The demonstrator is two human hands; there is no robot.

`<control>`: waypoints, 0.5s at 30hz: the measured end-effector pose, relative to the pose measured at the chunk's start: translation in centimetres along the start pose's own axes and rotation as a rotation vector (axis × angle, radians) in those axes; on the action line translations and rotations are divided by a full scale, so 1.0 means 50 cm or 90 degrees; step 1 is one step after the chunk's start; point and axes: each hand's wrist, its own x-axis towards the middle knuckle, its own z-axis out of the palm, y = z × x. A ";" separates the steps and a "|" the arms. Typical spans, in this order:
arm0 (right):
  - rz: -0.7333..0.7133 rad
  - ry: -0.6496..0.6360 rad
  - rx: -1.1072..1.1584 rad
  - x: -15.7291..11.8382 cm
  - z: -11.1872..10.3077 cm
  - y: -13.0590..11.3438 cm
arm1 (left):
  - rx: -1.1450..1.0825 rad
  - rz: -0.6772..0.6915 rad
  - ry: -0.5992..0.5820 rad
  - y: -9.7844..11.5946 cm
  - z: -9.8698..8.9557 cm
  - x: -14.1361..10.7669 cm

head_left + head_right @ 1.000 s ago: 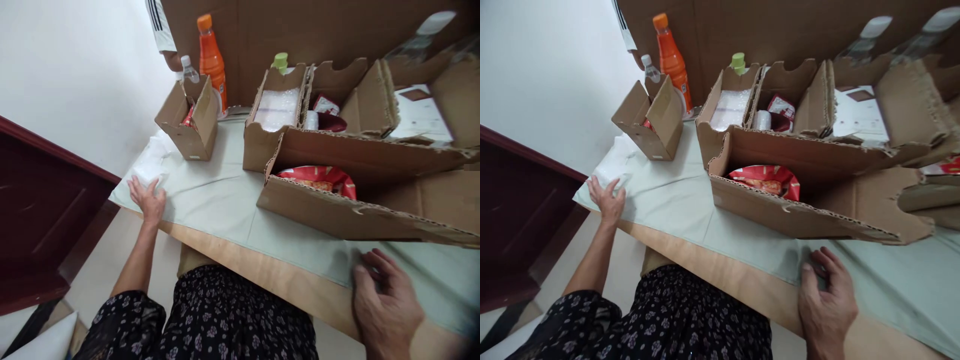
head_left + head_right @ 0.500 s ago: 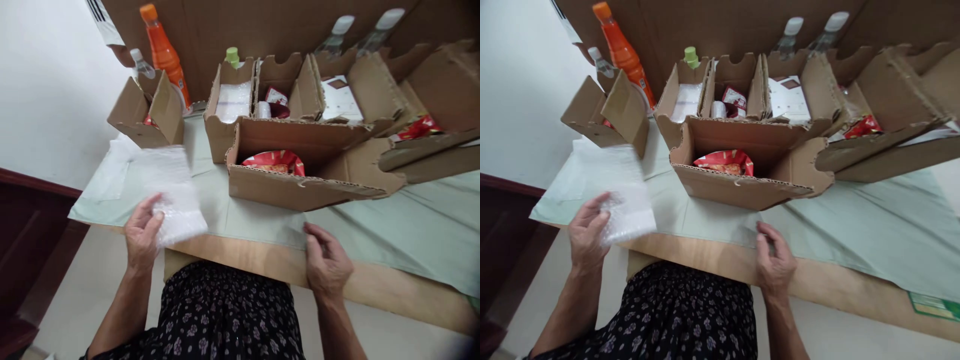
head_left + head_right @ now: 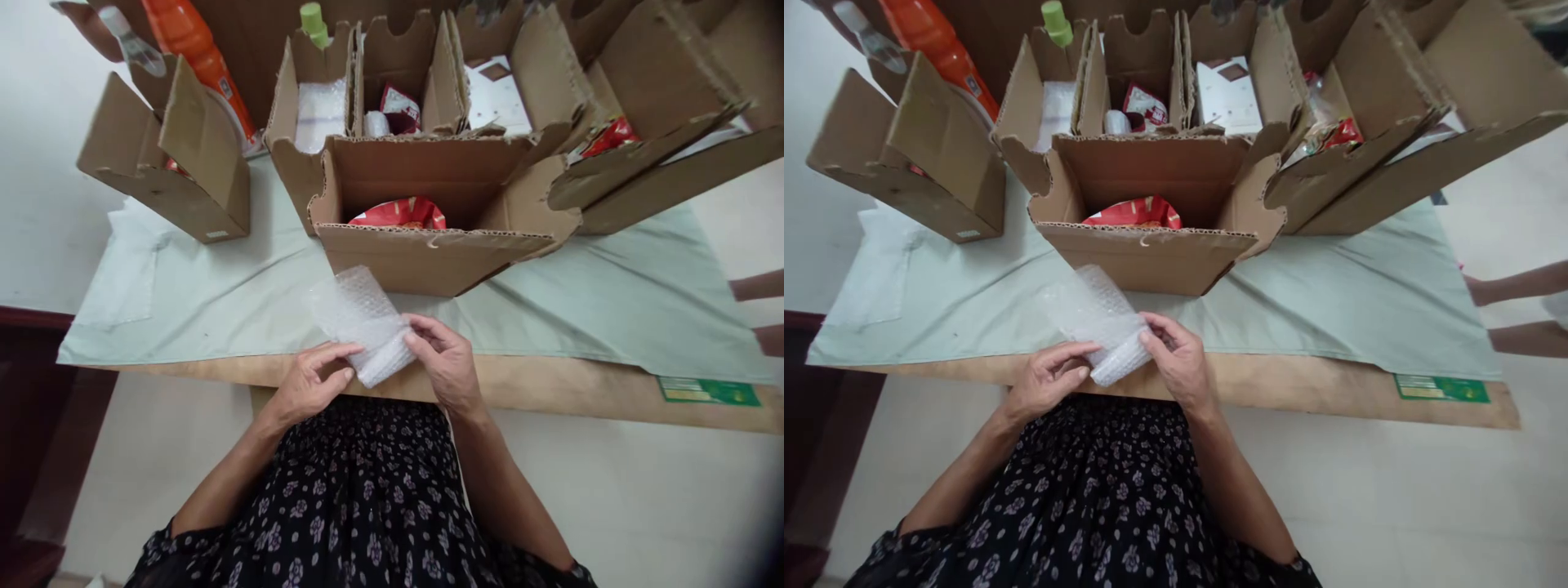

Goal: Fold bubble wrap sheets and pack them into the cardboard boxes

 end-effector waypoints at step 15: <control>-0.165 -0.154 -0.503 0.023 0.022 0.012 | -0.357 -0.172 0.135 -0.056 0.002 0.014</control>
